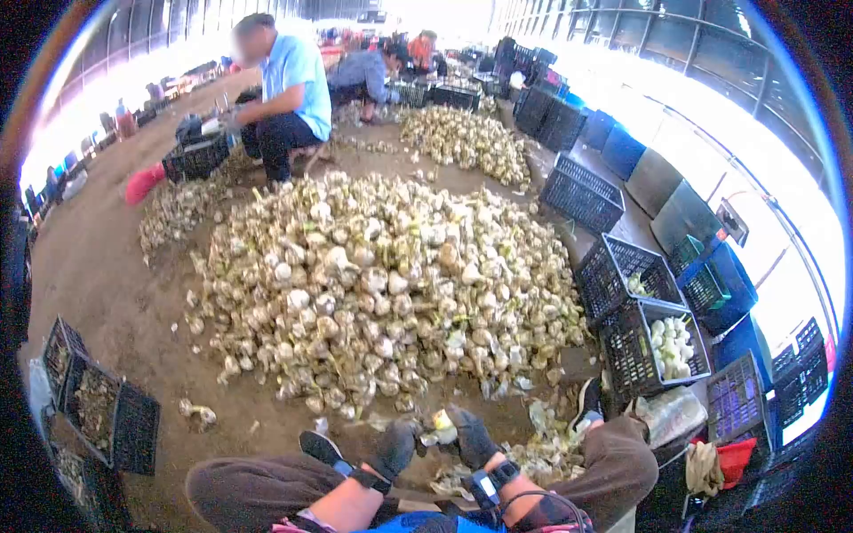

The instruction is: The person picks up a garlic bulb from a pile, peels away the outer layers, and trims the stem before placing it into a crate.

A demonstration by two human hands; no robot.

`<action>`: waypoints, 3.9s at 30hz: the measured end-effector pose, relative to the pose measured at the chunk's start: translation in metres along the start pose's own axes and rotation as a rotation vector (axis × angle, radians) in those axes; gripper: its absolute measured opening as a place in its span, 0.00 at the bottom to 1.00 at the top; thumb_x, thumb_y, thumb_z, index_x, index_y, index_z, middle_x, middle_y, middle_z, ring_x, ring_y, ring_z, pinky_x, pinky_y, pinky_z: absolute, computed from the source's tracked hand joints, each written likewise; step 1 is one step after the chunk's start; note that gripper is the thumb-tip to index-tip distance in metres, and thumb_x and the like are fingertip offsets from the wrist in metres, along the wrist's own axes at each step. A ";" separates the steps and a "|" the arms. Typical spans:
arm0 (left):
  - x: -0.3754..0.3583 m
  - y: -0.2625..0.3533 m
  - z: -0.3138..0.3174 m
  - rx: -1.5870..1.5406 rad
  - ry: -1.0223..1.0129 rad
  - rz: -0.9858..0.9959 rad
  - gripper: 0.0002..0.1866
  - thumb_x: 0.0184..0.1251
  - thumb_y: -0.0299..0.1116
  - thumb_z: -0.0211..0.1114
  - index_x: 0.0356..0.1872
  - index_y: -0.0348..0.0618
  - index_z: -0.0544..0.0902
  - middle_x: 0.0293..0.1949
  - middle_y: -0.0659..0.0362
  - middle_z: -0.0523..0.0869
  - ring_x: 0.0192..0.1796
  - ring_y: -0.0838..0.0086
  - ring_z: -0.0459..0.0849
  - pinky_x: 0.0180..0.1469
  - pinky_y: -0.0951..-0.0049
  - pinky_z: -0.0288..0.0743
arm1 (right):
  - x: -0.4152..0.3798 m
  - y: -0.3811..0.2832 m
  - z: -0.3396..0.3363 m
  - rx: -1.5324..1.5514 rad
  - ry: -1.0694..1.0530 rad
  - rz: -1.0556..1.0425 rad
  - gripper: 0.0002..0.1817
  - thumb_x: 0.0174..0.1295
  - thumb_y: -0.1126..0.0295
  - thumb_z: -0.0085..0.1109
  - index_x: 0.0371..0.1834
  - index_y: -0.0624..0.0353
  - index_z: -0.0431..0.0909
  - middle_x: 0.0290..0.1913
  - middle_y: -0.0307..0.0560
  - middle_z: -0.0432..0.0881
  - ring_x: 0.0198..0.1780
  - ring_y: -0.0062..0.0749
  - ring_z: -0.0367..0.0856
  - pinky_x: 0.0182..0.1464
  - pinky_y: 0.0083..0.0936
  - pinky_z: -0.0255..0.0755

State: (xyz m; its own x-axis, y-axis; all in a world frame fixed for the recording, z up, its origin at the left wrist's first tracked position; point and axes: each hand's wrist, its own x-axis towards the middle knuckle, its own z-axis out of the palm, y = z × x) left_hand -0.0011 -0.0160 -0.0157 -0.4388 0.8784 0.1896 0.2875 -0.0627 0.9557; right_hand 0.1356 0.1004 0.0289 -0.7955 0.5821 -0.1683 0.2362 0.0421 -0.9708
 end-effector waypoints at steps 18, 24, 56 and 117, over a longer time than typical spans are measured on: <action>-0.030 -0.006 0.011 0.431 -0.293 0.032 0.26 0.62 0.43 0.57 0.60 0.43 0.71 0.49 0.43 0.80 0.45 0.54 0.82 0.47 0.57 0.75 | -0.001 -0.090 -0.011 0.985 0.040 0.028 0.19 0.73 0.57 0.40 0.53 0.61 0.71 0.45 0.44 0.79 0.46 0.29 0.79 0.49 0.29 0.76; -0.010 0.009 -0.009 0.634 0.057 -0.053 0.23 0.56 0.43 0.63 0.48 0.37 0.78 0.29 0.45 0.84 0.33 0.47 0.82 0.40 0.56 0.77 | 0.001 -0.053 -0.023 1.027 0.095 0.051 0.15 0.70 0.65 0.46 0.53 0.61 0.72 0.50 0.44 0.79 0.50 0.32 0.78 0.51 0.28 0.74; -0.008 0.060 0.021 -0.056 0.074 -0.203 0.48 0.45 0.18 0.65 0.71 0.40 0.51 0.62 0.41 0.69 0.64 0.54 0.71 0.63 0.65 0.65 | 0.000 -0.050 0.005 -0.613 0.095 -0.057 0.31 0.50 0.71 0.61 0.61 0.61 0.67 0.52 0.63 0.77 0.54 0.52 0.76 0.55 0.35 0.70; -0.010 0.071 0.043 -0.486 0.052 -0.634 0.25 0.51 0.20 0.49 0.54 0.37 0.70 0.42 0.57 0.78 0.31 0.74 0.79 0.35 0.75 0.77 | -0.024 -0.042 -0.018 -0.816 0.303 -0.341 0.12 0.57 0.64 0.61 0.35 0.62 0.76 0.32 0.51 0.79 0.30 0.33 0.79 0.30 0.27 0.71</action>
State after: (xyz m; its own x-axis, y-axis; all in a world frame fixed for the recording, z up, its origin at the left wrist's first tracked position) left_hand 0.0600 -0.0087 0.0404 -0.4372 0.7932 -0.4240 -0.4279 0.2312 0.8738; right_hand 0.1550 0.0992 0.0764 -0.7420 0.6151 0.2669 0.4267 0.7402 -0.5196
